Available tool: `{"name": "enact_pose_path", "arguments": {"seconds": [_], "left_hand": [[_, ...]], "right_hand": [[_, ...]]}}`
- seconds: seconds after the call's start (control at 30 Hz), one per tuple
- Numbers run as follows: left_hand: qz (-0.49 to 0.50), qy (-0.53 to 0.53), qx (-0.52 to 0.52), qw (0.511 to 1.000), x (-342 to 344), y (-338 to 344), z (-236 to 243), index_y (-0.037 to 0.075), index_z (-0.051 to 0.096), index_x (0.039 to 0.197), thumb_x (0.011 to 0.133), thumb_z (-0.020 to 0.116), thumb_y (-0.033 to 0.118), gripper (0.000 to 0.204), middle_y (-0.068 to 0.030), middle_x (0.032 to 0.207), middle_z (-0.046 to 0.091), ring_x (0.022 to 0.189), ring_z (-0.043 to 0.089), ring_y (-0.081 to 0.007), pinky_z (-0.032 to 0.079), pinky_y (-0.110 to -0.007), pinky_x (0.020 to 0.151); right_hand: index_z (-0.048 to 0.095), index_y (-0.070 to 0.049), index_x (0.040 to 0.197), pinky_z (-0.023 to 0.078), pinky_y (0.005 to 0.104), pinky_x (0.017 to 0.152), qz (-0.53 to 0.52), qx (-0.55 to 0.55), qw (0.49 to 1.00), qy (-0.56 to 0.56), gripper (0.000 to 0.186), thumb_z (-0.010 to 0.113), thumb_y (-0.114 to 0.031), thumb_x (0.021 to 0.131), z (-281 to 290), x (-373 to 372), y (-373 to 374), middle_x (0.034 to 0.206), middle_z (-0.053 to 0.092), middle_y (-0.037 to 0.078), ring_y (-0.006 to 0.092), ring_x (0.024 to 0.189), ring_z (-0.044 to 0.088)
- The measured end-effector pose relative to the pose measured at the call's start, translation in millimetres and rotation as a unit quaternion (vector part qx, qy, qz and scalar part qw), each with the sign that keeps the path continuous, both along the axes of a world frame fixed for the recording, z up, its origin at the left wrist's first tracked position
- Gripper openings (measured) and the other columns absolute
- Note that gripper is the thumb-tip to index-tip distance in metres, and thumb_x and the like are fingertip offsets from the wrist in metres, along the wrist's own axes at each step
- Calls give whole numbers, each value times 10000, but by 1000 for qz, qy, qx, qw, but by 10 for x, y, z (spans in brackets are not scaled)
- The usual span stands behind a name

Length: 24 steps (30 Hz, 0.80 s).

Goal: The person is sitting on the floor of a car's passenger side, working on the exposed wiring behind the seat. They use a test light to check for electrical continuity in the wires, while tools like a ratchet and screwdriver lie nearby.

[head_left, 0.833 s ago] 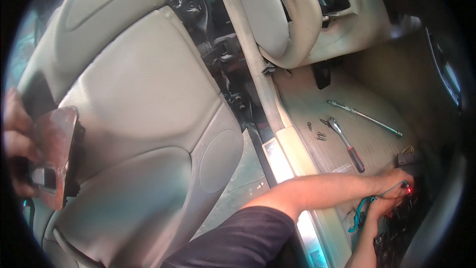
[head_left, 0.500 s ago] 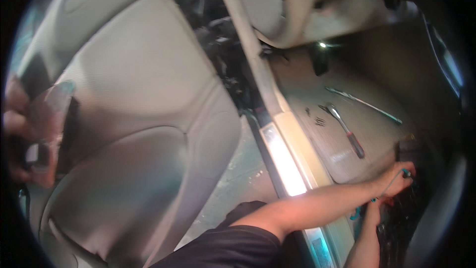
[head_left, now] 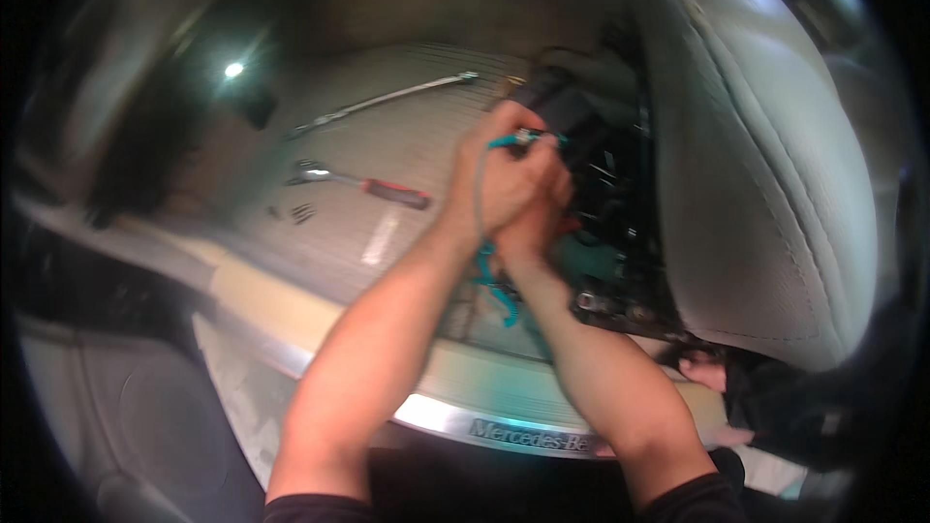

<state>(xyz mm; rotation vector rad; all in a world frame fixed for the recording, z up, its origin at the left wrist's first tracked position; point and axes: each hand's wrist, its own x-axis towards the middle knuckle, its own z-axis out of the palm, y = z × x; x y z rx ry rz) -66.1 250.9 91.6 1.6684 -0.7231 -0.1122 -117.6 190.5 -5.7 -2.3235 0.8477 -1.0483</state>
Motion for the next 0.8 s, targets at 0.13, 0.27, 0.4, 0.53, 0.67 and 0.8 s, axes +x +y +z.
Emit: {"name": "enact_pose_path", "arguments": {"seconds": [0.13, 0.27, 0.4, 0.53, 0.67, 0.8], "left_hand": [[-64, -15, 7, 998, -85, -138, -107, 44, 677, 1090, 883, 720, 165, 244, -137, 952, 696, 897, 671, -238, 534, -366, 800], [-74, -66, 34, 994, -98, -132, -266, 43, 686, 1101, 882, 722, 174, 258, -145, 1017, 676, 934, 657, -255, 522, -348, 810], [-67, -20, 4, 998, -58, -119, -323, 47, 691, 1093, 880, 718, 174, 249, -153, 1052, 670, 966, 656, -275, 520, -357, 821], [-78, -34, -18, 996, -41, -105, -296, 54, 695, 1091, 879, 715, 159, 238, -151, 1070, 671, 1024, 650, -292, 523, -380, 853], [-108, -88, -12, 990, -71, -140, -320, 60, 700, 1107, 875, 736, 157, 254, -156, 1089, 671, 1094, 629, -320, 520, -397, 908], [-109, -122, 14, 986, -127, -118, -275, 59, 704, 1121, 878, 748, 168, 270, -168, 1100, 671, 1114, 622, -341, 515, -410, 940]], "right_hand": [[456, -17, 1330, 383, 527, 1044, -39, -2, 999, 36, 558, 669, -275, 884, -110, -68, -60, 1285, 492, 212, 397, 1246, 456], [440, -18, 1345, 377, 526, 1051, -40, 10, 997, 60, 584, 674, -281, 879, -134, -157, -31, 1297, 483, 211, 396, 1256, 447], [424, -20, 1360, 372, 525, 1057, -33, 16, 996, 77, 611, 678, -288, 874, -128, -162, 4, 1309, 475, 210, 395, 1266, 438], [408, -21, 1375, 366, 524, 1064, -28, 24, 995, 89, 637, 682, -295, 870, -114, -161, 0, 1321, 466, 209, 395, 1276, 429], [391, -22, 1390, 361, 523, 1071, -25, 32, 995, 96, 664, 687, -301, 865, -82, -190, -12, 1333, 458, 208, 394, 1286, 421], [375, -24, 1405, 355, 522, 1078, -19, 43, 994, 101, 691, 691, -308, 860, -66, -205, 9, 1344, 449, 207, 394, 1295, 412]]}}
